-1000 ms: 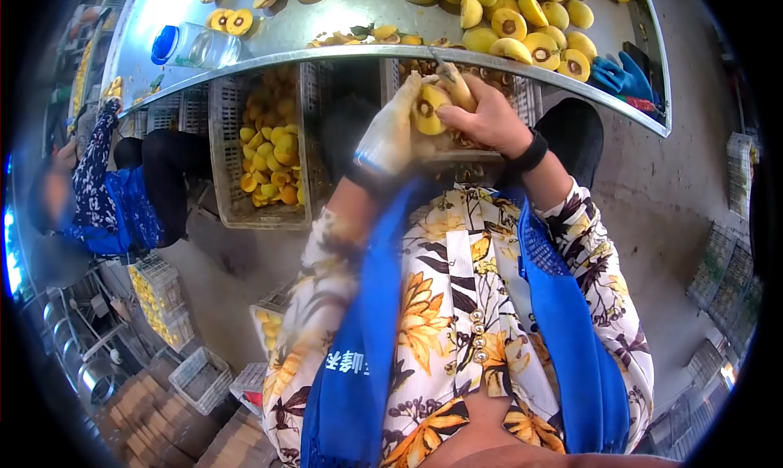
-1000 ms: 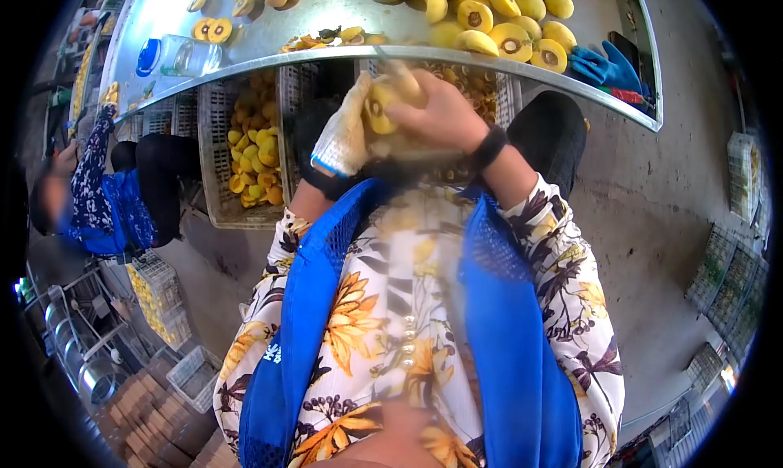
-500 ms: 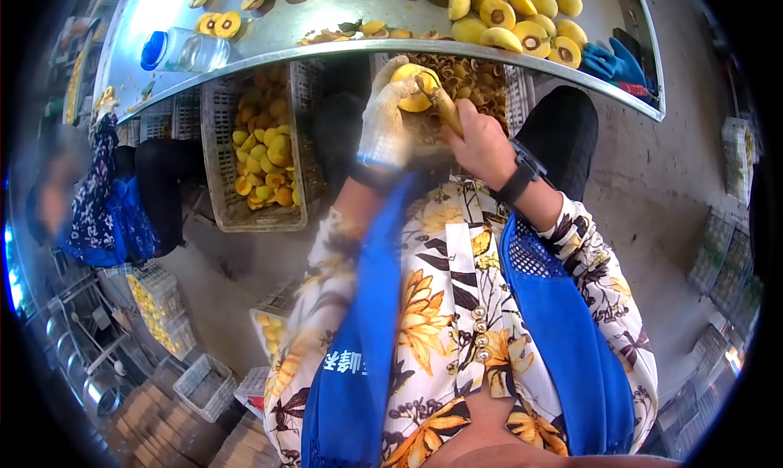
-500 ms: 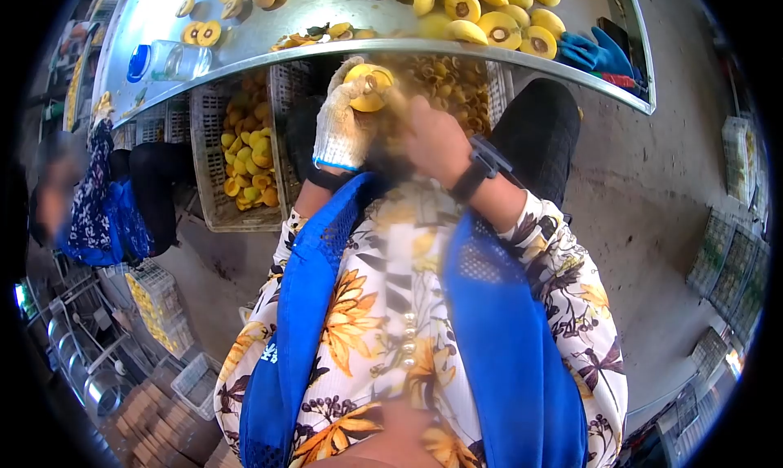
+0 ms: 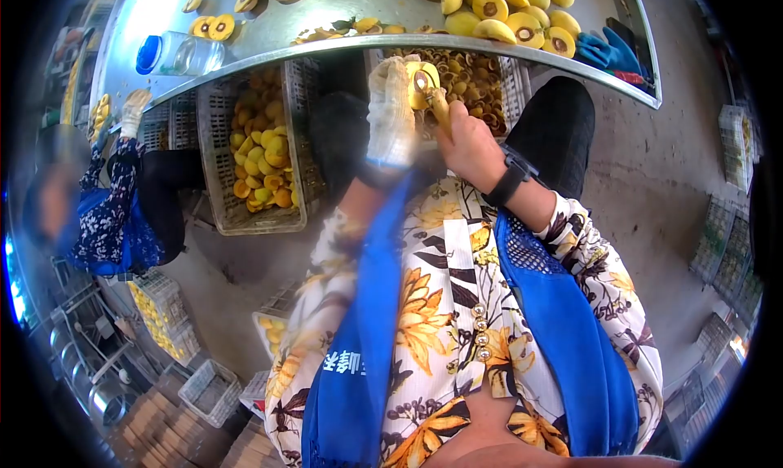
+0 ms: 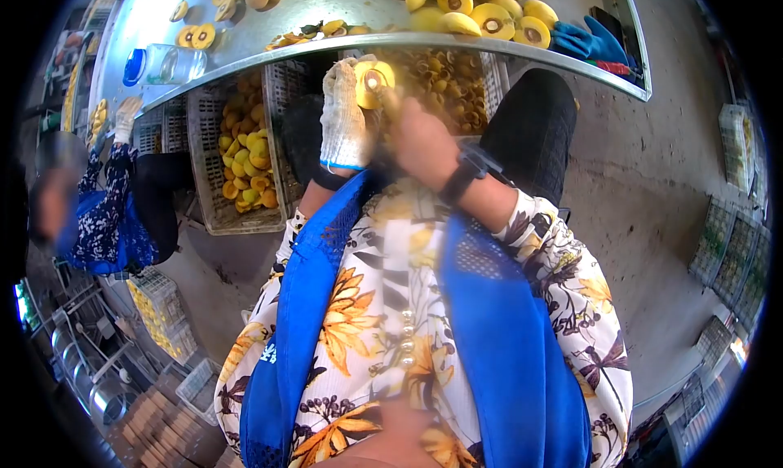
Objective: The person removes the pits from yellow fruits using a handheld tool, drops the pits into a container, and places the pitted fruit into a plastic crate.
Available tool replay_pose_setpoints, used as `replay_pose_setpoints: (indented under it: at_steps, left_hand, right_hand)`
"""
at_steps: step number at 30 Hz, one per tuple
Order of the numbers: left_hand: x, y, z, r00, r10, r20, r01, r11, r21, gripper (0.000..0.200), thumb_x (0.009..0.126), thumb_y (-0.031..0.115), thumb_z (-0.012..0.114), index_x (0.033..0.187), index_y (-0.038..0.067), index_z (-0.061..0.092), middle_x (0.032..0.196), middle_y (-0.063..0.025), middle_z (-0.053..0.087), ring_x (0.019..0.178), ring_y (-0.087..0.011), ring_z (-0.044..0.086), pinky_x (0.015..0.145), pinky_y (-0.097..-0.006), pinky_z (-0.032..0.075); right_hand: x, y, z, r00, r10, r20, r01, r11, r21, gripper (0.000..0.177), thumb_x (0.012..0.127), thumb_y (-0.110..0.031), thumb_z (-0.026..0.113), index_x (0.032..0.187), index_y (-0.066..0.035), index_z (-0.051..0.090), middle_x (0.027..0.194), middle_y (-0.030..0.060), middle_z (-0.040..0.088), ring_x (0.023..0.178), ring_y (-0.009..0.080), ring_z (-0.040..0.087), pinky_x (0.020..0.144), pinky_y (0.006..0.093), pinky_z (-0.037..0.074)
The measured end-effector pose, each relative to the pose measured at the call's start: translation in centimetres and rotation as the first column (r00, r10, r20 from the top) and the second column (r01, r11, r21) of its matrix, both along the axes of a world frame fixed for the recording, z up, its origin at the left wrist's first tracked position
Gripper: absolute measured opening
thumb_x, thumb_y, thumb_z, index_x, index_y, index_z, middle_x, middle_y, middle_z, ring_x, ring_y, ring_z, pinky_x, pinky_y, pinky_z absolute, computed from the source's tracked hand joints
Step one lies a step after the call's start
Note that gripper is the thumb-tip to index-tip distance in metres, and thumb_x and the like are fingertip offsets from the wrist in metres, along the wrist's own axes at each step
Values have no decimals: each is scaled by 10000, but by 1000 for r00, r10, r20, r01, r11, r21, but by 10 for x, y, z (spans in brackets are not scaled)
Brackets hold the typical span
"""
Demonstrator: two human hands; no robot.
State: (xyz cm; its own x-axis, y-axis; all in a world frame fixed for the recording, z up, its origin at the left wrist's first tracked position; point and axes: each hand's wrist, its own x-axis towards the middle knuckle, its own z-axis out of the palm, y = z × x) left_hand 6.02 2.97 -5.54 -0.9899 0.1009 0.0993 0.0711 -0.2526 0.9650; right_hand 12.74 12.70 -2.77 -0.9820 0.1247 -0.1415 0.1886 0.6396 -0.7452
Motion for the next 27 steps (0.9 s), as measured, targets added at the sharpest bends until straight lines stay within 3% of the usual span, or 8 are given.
replay_pose_setpoints:
  at_steps: [3, 5, 7, 12, 15, 18, 24, 27]
  left_hand:
    - [1, -2, 0, 986, 28, -166, -64, 974, -215, 252, 952, 282, 489, 1059, 55, 468, 931, -99, 600, 770, -155, 596, 628, -281, 524]
    - [-3, -5, 5, 999, -2, 37, 5, 995, -100, 233, 941, 250, 495, 1037, 38, 480, 878, -105, 607, 719, -152, 594, 596, -274, 515]
    - [-9, -12, 12, 916, -132, 378, 66, 981, 182, 203, 925, 207, 503, 1012, 24, 494, 832, -109, 610, 680, -154, 590, 577, -267, 506]
    - [-32, -28, 5, 811, -406, 421, 302, 907, 292, 154, 891, 149, 514, 909, -1, 544, 786, -151, 619, 681, -201, 615, 603, -292, 523]
    - [-34, -23, 8, 834, -312, 455, 227, 946, 233, 198, 896, 185, 496, 943, 4, 557, 835, -156, 632, 730, -236, 614, 678, -310, 515]
    - [-36, -20, -5, 831, -210, 516, -17, 916, 401, 257, 926, 270, 505, 939, 18, 556, 780, -132, 617, 706, -236, 606, 664, -319, 514]
    - [-24, -12, -8, 914, -36, 404, -68, 968, 240, 226, 901, 224, 580, 961, 6, 565, 738, -73, 584, 581, -149, 559, 505, -259, 485]
    - [-20, -8, -14, 913, -116, 392, -45, 924, 379, 215, 890, 215, 599, 913, 5, 559, 713, -77, 575, 537, -138, 535, 449, -253, 460]
  right_hand:
    - [2, -2, 5, 998, 21, 53, -19, 999, -25, 214, 847, -131, 517, 898, 42, 402, 700, 300, 566, 701, 468, 557, 631, 508, 439]
    - [1, -2, 6, 991, 69, 112, -64, 997, -49, 203, 839, -117, 512, 890, 48, 405, 705, 302, 568, 711, 467, 563, 634, 500, 446]
    - [1, -1, 4, 983, 113, 147, -106, 993, -57, 200, 830, -107, 511, 888, 53, 405, 710, 302, 570, 719, 465, 568, 637, 495, 452]
    - [-1, 2, -1, 969, 203, 141, -189, 977, -102, 191, 806, -88, 514, 898, 53, 422, 729, 304, 574, 722, 467, 568, 641, 485, 462]
    - [-5, 1, -8, 985, 146, 95, -137, 986, -91, 203, 814, -128, 538, 880, 43, 451, 704, 266, 588, 674, 416, 597, 614, 449, 475]
    - [-11, -1, -7, 990, 85, 110, -55, 967, -248, 235, 822, -179, 565, 862, 35, 475, 659, 203, 585, 626, 323, 611, 593, 398, 482]
    - [-9, -11, -22, 995, 90, -48, -99, 960, -261, 217, 835, -167, 540, 870, 34, 467, 596, 130, 542, 459, 204, 546, 464, 327, 462]
    - [-13, -10, 14, 891, 120, 439, 153, 830, -537, 192, 831, -142, 521, 880, 31, 455, 588, 105, 535, 405, 168, 513, 380, 293, 434]
